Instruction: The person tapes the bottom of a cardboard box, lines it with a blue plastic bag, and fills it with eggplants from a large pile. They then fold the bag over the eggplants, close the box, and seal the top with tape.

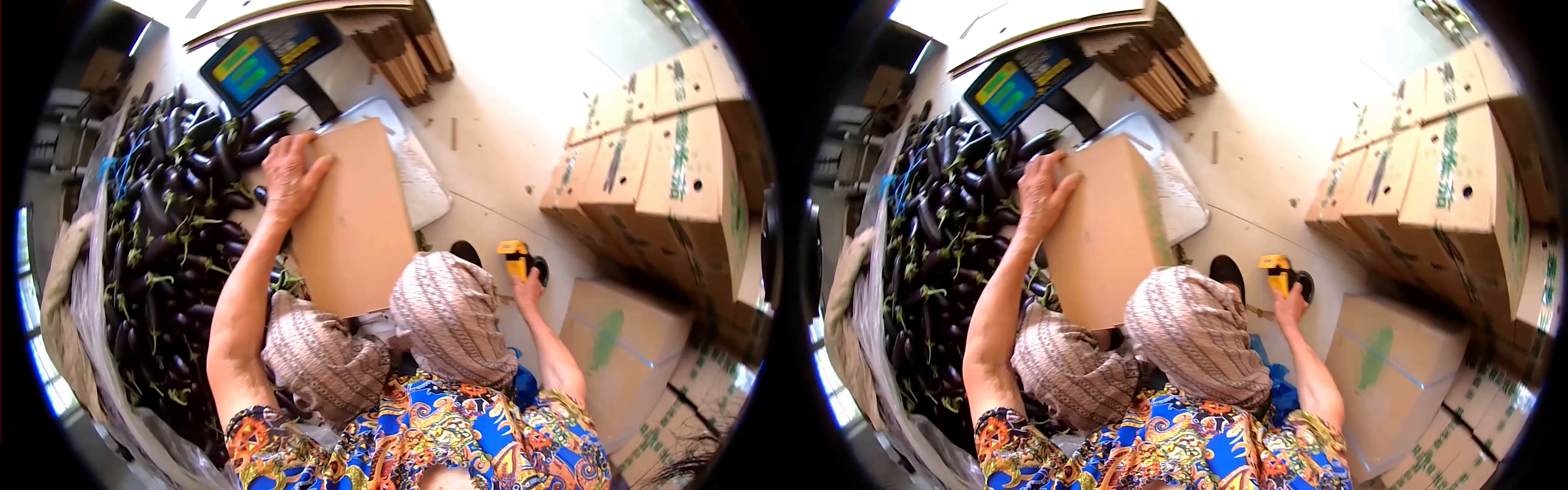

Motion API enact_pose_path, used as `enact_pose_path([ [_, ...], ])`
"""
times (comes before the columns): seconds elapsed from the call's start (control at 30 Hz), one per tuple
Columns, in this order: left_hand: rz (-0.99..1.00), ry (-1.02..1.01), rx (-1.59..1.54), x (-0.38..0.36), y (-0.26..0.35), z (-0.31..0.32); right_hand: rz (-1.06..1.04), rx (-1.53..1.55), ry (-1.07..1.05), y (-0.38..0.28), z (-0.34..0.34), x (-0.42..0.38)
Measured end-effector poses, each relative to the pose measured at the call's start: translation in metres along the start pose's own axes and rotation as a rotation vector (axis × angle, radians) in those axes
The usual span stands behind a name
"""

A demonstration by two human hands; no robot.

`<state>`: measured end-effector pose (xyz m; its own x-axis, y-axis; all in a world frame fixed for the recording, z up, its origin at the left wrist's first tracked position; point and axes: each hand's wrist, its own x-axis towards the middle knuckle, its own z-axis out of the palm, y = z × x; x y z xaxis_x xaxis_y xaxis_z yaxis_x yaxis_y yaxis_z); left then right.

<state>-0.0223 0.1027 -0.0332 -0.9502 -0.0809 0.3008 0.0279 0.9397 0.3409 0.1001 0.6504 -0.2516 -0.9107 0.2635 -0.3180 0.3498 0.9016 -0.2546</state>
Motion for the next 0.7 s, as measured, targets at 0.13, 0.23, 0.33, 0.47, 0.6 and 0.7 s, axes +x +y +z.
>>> enact_pose_path([
  [0.13, -0.029, 0.020, -0.031, -0.001, 0.006, 0.000, 0.073, 0.857, -0.263, -0.046, -0.096, 0.025],
  [0.23, -0.041, 0.006, 0.022, -0.002, 0.009, -0.002, 0.043, 1.379, -0.531, -0.119, -0.161, 0.026],
  [0.33, -0.045, -0.025, 0.072, -0.001, 0.008, -0.002, -0.150, 1.619, -0.718, -0.205, -0.209, 0.010],
  [0.47, 0.035, -0.001, 0.044, 0.007, 0.040, -0.043, -0.323, 1.776, -1.016, -0.290, -0.236, -0.008],
  [0.6, -0.048, -0.182, -0.759, 0.008, 0.074, -0.082, -0.311, 1.825, -1.197, -0.337, -0.248, -0.030],
  [0.7, -0.171, -0.490, -1.257, -0.013, 0.111, -0.106, -0.427, 1.782, -1.273, -0.355, -0.247, -0.038],
])
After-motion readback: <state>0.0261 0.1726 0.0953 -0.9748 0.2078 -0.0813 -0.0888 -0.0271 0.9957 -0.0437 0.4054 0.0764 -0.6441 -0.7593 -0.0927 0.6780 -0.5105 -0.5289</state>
